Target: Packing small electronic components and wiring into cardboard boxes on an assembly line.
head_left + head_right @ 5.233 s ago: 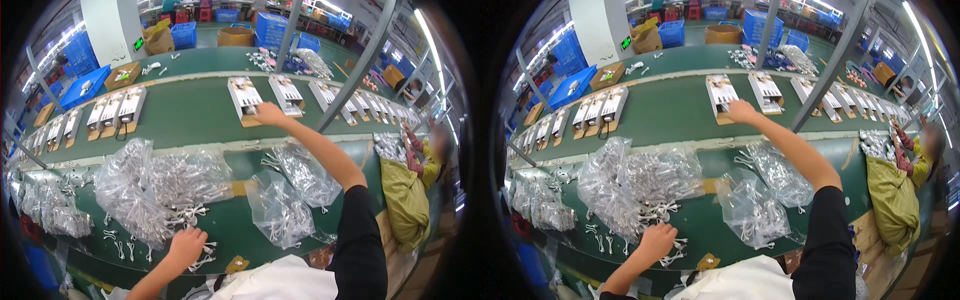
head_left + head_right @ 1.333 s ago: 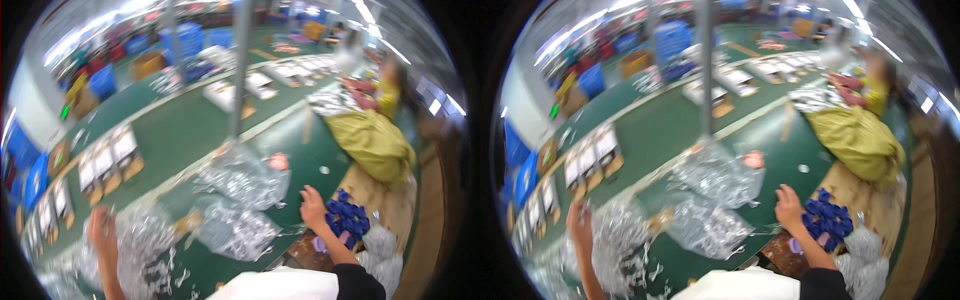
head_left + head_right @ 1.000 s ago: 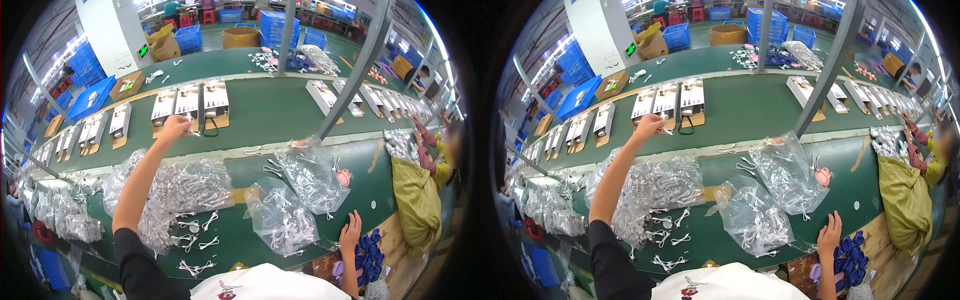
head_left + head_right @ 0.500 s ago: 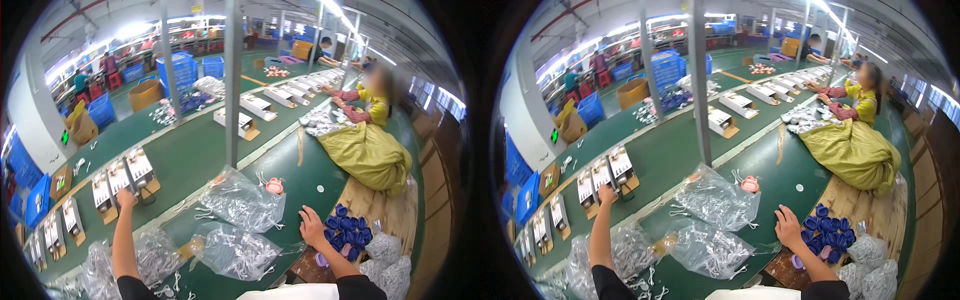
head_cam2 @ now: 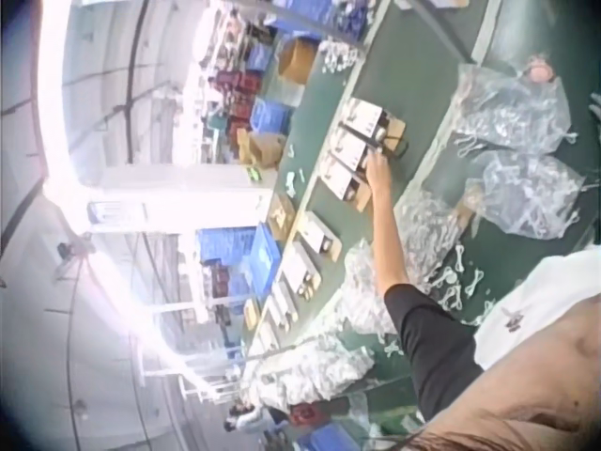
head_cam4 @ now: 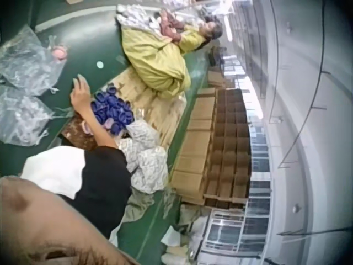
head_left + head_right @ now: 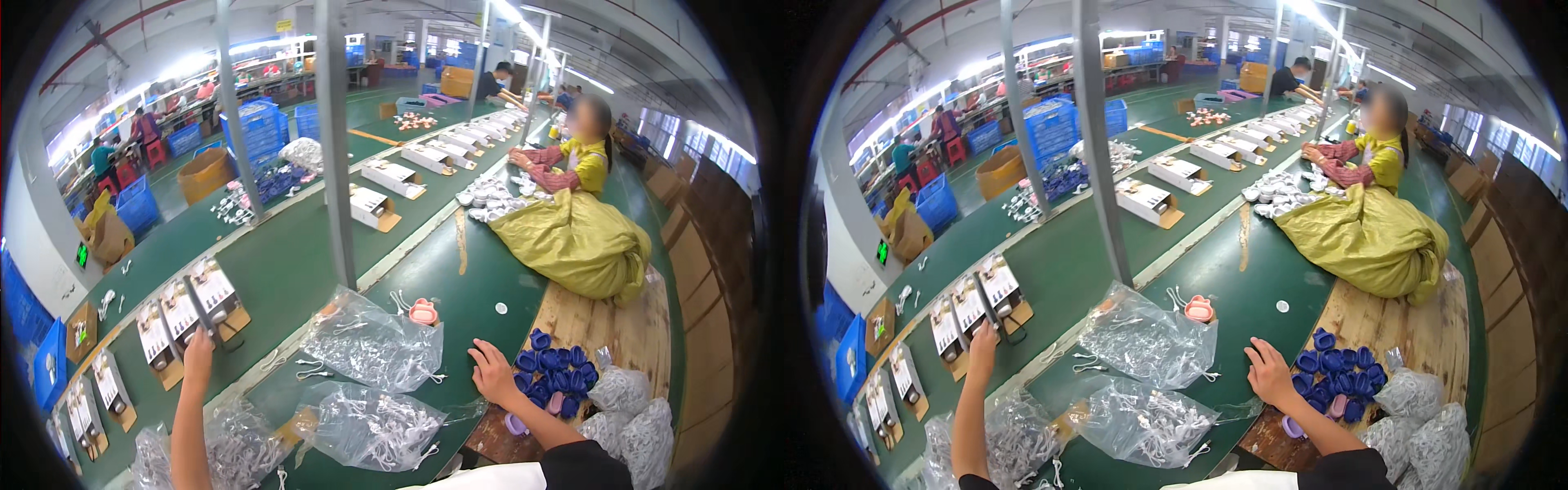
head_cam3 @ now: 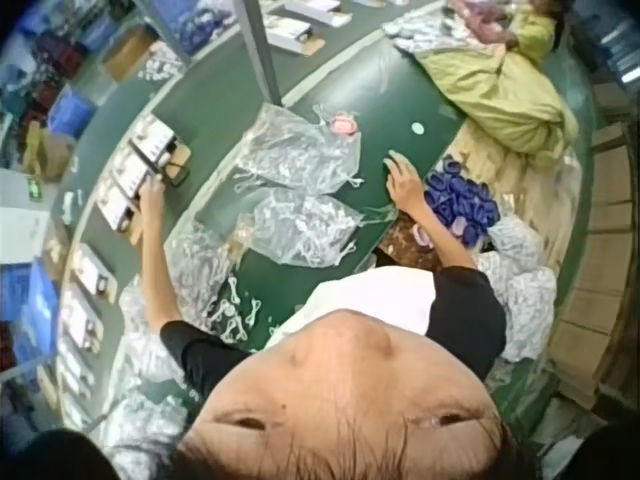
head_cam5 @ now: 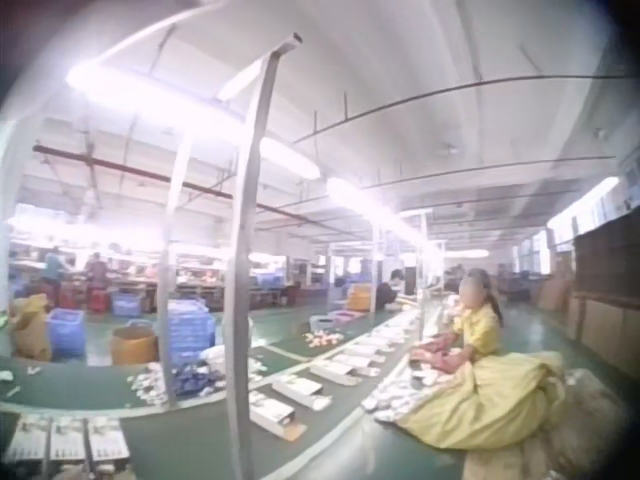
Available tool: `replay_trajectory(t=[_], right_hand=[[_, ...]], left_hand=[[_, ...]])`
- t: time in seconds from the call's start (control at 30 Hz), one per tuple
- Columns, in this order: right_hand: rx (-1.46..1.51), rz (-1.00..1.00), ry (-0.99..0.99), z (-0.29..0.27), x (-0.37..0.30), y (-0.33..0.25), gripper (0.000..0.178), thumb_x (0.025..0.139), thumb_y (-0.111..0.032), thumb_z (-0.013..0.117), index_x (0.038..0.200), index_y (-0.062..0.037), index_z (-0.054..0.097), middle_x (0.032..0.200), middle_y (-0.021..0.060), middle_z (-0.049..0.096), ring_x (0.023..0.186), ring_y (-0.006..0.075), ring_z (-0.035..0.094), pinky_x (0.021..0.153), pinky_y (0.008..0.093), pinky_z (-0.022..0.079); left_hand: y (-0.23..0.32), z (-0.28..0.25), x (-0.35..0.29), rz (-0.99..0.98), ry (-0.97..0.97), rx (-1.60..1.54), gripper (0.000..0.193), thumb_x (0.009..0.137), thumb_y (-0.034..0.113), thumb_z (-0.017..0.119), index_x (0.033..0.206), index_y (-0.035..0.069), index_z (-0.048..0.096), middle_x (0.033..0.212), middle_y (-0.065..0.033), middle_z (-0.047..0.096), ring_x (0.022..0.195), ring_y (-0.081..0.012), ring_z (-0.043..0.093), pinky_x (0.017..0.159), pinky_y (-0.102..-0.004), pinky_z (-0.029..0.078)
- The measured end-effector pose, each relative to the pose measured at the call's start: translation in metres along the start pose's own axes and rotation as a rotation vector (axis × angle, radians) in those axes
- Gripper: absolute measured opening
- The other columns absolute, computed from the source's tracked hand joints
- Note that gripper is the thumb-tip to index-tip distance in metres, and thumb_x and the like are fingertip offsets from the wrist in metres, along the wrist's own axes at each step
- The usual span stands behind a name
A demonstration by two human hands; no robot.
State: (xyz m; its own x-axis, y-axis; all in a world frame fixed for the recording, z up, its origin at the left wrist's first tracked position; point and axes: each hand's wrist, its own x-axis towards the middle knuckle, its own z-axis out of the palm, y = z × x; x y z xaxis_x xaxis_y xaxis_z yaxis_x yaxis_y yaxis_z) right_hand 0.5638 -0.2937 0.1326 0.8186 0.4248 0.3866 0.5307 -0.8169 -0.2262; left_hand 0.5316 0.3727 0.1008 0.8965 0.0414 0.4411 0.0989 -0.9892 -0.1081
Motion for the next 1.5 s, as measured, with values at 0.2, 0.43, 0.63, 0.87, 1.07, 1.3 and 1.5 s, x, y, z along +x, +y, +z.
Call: replay_trajectory(t=[0.2,0.43,0.63,0.87,1.07,1.3,1.5], right_hand=[[0.008,0.019,-0.051,0.008,0.007,-0.008,0.042,0.074,-0.002,0.055,0.117,-0.0012,0.052,0.129,0.0194,0.047,0.121,0.0367,0.045,0.102,0.0445,0.037],[0.016,0.005,-0.057,0.005,0.005,-0.009,0.041,0.078,0.001,0.050,0.119,0.0026,0.051,0.131,0.0213,0.046,0.119,0.0402,0.045,0.101,0.0458,0.036],[0.012,0.002,-0.049,0.005,0.007,-0.005,0.041,0.078,0.001,0.050,0.119,0.0027,0.050,0.131,0.0209,0.046,0.120,0.0399,0.045,0.101,0.0459,0.036],[0.003,0.011,-0.015,0.005,0.002,0.002,0.042,0.075,-0.004,0.056,0.117,-0.0011,0.053,0.130,0.0185,0.047,0.121,0.0365,0.045,0.102,0.0440,0.037],[-0.017,0.013,-0.014,-0.006,-0.010,0.001,0.042,0.075,-0.005,0.057,0.117,-0.0021,0.053,0.130,0.0170,0.048,0.120,0.0345,0.046,0.101,0.0428,0.038],[0.014,-0.043,-0.060,0.020,0.007,0.006,0.040,0.075,-0.003,0.054,0.115,0.0016,0.054,0.127,0.0203,0.049,0.121,0.0380,0.045,0.102,0.0444,0.037],[-0.031,-0.017,-0.082,0.009,0.011,0.016,0.043,0.081,0.002,0.047,0.123,0.0025,0.051,0.135,0.0189,0.046,0.124,0.0362,0.044,0.105,0.0424,0.034]], left_hand=[[0.014,-0.041,0.003,0.183,0.053,0.250,0.036,0.083,0.014,0.053,0.118,0.004,0.056,0.091,-0.0066,0.060,0.078,-0.0188,0.061,0.065,-0.0321,0.049],[-0.001,-0.071,-0.013,-0.222,-0.158,0.236,0.022,0.083,0.008,0.050,0.105,0.004,0.052,0.068,-0.0098,0.062,0.060,-0.0269,0.064,0.049,-0.0384,0.049],[-0.008,-0.050,-0.018,-0.199,-0.134,0.260,0.012,0.082,0.009,0.052,0.094,0.006,0.051,0.066,-0.0102,0.061,0.059,-0.0263,0.065,0.048,-0.0378,0.050],[-0.011,-0.015,0.001,-0.246,-0.183,0.031,0.019,0.079,0.017,0.058,0.092,0.003,0.058,0.089,-0.0188,0.058,0.088,-0.0344,0.062,0.070,-0.0477,0.052],[0.044,-0.066,0.004,-0.328,-0.376,0.067,0.025,0.079,0.021,0.062,0.098,0.005,0.060,0.094,-0.0179,0.058,0.095,-0.0343,0.060,0.077,-0.0462,0.051],[0.127,-0.224,-0.043,0.092,-0.859,-0.392,0.053,0.078,0.037,0.068,0.125,0.015,0.056,0.124,-0.0177,0.055,0.116,-0.0345,0.052,0.095,-0.0421,0.044],[0.156,-0.243,-0.084,0.227,-0.455,0.041,0.047,0.074,0.019,0.069,0.118,0.013,0.057,0.129,-0.0108,0.053,0.122,-0.0271,0.049,0.097,-0.0415,0.042]])
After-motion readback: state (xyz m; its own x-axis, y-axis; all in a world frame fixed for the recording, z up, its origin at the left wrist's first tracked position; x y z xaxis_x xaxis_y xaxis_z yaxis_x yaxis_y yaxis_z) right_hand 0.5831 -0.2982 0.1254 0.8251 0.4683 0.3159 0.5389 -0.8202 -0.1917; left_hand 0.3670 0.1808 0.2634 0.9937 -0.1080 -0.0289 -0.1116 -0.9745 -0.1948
